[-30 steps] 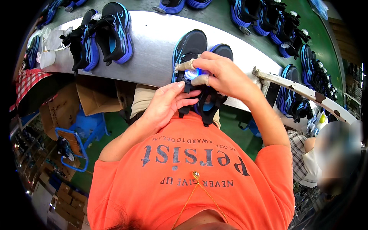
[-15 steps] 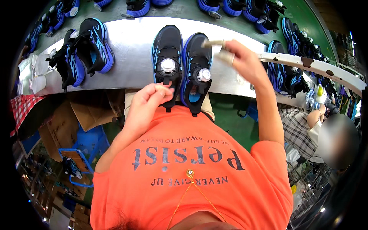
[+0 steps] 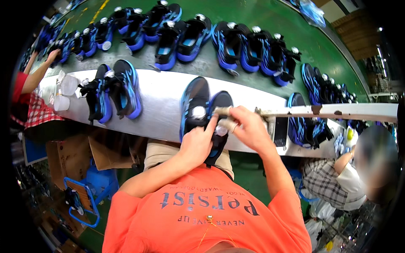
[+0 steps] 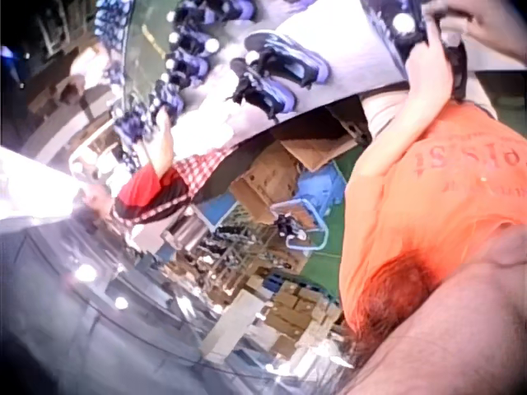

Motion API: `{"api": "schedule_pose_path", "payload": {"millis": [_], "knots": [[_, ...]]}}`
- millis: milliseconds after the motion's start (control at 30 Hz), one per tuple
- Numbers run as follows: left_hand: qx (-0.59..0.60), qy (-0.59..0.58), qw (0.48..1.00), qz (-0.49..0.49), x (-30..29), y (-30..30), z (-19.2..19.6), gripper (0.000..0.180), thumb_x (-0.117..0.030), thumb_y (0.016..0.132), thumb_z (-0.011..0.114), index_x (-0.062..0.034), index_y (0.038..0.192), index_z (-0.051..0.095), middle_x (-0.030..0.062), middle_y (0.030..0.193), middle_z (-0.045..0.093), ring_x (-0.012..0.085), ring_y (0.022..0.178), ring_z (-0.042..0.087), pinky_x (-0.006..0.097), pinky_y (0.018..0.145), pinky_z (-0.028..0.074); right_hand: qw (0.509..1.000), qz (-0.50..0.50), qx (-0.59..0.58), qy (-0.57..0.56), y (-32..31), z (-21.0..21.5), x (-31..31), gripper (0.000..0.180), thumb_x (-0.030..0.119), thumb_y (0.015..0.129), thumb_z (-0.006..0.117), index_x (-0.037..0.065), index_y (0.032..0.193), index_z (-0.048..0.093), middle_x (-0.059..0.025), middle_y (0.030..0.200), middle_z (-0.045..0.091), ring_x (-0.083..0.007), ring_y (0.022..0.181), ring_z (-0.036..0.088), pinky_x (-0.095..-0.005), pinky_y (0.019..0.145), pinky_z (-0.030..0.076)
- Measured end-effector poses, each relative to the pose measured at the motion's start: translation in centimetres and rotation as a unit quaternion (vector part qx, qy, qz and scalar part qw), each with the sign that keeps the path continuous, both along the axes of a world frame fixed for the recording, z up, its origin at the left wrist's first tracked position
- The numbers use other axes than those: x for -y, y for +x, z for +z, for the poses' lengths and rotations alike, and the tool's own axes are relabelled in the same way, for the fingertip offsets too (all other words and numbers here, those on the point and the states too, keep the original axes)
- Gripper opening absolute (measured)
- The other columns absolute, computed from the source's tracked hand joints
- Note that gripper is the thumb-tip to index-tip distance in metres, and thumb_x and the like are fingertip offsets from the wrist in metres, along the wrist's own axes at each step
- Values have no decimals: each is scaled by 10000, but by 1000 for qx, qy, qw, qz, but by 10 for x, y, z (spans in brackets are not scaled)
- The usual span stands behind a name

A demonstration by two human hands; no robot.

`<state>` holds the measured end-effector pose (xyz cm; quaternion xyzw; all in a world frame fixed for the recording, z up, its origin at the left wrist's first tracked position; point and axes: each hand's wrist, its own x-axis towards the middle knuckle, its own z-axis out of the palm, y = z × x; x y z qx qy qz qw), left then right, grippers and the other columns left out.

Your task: The person uses a small cloth-covered tool to wipe and clean the dial lacing mechanisms and circular logos on sneakers, handling each shoe individually before returning it to the work surface.

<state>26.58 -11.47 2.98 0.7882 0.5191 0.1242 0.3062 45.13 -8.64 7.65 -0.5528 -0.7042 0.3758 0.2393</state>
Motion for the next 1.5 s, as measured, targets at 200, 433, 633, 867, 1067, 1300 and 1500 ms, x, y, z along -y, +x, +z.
{"api": "schedule_pose_path", "payload": {"millis": [200, 433, 633, 867, 1067, 1300, 1500], "knots": [[-63, 41, 997, 23, -34, -53, 27, 716, -34, 728, 653, -160, 1397, 431, 166, 911, 622, 374, 773, 628, 468, 676, 509, 995, -10, -42, 93, -27, 24, -91, 393, 269, 823, 714, 115, 1178, 644, -108, 770, 564, -243, 676, 546, -344, 651, 461], [-110, 57, 992, 8, -35, -51, 1, 863, -39, 680, 702, -184, 1457, 355, 168, 836, 637, 351, 710, 641, 438, 659, 523, 857, 38, 469, 212, -166, -76, -226, 364, 320, 790, 677, 166, 1117, 635, -188, 973, 637, -326, 950, 622, -429, 754, 472], [-75, 29, 996, 25, -41, -70, 11, 827, 3, 678, 678, -181, 1433, 394, 174, 796, 629, 367, 700, 634, 461, 637, 508, 903, 74, 333, 262, -103, -91, -249, 194, 194, 759, 635, 200, 929, 728, -87, 784, 671, -276, 817, 677, -408, 705, 511], [-13, 56, 996, 65, -119, -82, 37, 622, -18, 764, 578, -150, 1362, 467, 209, 901, 631, 419, 841, 606, 494, 744, 480, 872, -26, 407, 271, 57, -85, -243, 362, 84, 776, 606, 271, 1080, 667, -119, 799, 597, -328, 769, 618, -423, 693, 499], [-130, 287, 947, 70, -255, -63, 49, 394, -174, 839, 614, -129, 1227, 559, 135, 906, 619, 327, 888, 605, 446, 761, 507, 883, 21, 384, 269, 61, -90, -248, 489, 10, 747, 604, 269, 1161, 627, -186, 1096, 550, -354, 995, 544, -440, 878, 455], [-304, 131, 936, 118, -364, -188, -4, 514, -268, 757, 720, -185, 1245, 580, 172, 1078, 667, 402, 1040, 612, 446, 926, 487, 974, -46, 148, 164, 38, -43, -231, 433, 20, 794, 576, 141, 1207, 624, -139, 1141, 571, -313, 1050, 533, -374, 934, 436], [-182, 178, 958, 129, -380, -195, 1, 399, -347, 771, 708, -92, 1074, 665, 201, 1019, 667, 371, 1001, 621, 415, 863, 494, 993, -76, -41, 76, 14, -28, -188, 397, -5, 864, 575, 134, 1230, 641, -62, 1046, 637, -140, 932, 586, -271, 850, 466]]}}
